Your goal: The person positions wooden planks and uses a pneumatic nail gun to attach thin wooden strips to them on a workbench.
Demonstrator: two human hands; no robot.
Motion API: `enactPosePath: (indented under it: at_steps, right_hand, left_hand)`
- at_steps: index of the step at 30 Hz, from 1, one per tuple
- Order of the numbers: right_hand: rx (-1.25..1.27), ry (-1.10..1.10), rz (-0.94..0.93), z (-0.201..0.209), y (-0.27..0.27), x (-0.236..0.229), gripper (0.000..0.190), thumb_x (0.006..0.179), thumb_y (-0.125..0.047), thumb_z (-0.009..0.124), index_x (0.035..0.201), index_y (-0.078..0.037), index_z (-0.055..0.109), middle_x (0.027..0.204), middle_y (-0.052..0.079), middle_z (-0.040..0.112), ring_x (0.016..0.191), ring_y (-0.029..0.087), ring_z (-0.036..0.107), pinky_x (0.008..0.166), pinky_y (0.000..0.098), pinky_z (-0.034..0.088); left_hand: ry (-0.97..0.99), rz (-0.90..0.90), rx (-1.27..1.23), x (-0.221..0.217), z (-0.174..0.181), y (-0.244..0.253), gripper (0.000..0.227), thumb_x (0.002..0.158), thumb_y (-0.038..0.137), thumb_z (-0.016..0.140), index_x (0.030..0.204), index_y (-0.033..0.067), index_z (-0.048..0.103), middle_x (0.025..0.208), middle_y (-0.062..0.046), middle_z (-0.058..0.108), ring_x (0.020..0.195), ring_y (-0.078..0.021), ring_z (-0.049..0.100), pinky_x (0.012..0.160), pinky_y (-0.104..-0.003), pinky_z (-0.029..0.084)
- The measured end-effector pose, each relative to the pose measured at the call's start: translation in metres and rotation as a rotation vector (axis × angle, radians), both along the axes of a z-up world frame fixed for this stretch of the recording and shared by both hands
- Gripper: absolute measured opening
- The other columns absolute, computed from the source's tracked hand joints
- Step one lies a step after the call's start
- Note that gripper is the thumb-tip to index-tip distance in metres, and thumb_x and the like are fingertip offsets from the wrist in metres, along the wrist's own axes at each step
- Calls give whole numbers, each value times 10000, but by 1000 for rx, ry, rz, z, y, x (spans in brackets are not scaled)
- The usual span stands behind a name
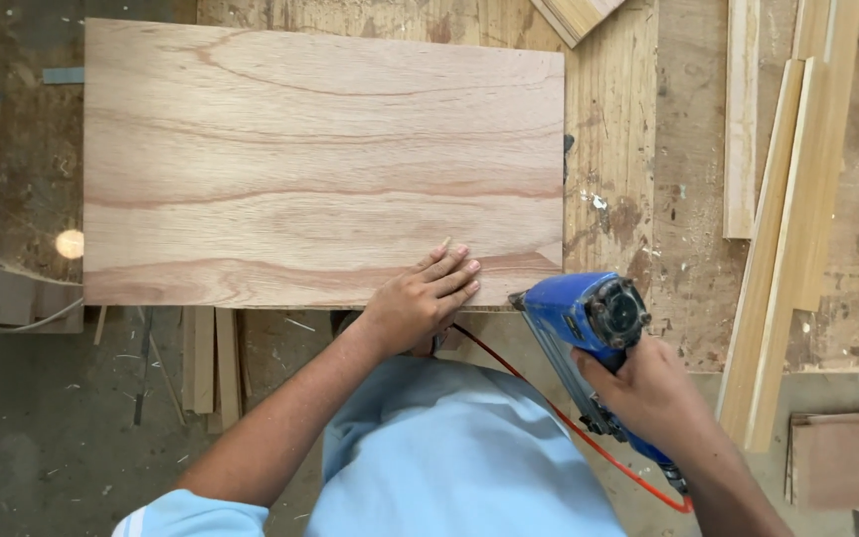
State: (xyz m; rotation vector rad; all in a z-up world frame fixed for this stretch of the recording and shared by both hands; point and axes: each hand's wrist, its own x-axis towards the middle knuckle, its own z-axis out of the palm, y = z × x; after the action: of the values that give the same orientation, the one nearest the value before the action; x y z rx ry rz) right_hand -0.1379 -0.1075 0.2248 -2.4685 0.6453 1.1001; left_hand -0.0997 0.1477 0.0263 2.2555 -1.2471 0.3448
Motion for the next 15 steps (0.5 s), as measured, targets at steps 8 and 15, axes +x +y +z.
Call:
enactPosePath:
  at_steps: [8,15]
  right_hand:
    - [113,-144,-245,22,4,-8,404,860,-230,715,1224,-64,658,919,182,798,692,288,772,710,401,616]
    - [231,-153,-268,20,56,-8,394,890,-171,701,1248,-15,647,730,213,740,588,286,681,614,387,604]
  left_hand:
    - [-47,39,30,-2,4,27,268,996,96,599,1243,6,651,1381,-189,606,1348,-384,515,1203,-492,333]
    - [-47,35,66,-9,21,128,308,982,46,626,1286,-1,634,1376,-186,608,1345,-376,518,1185,-497,366]
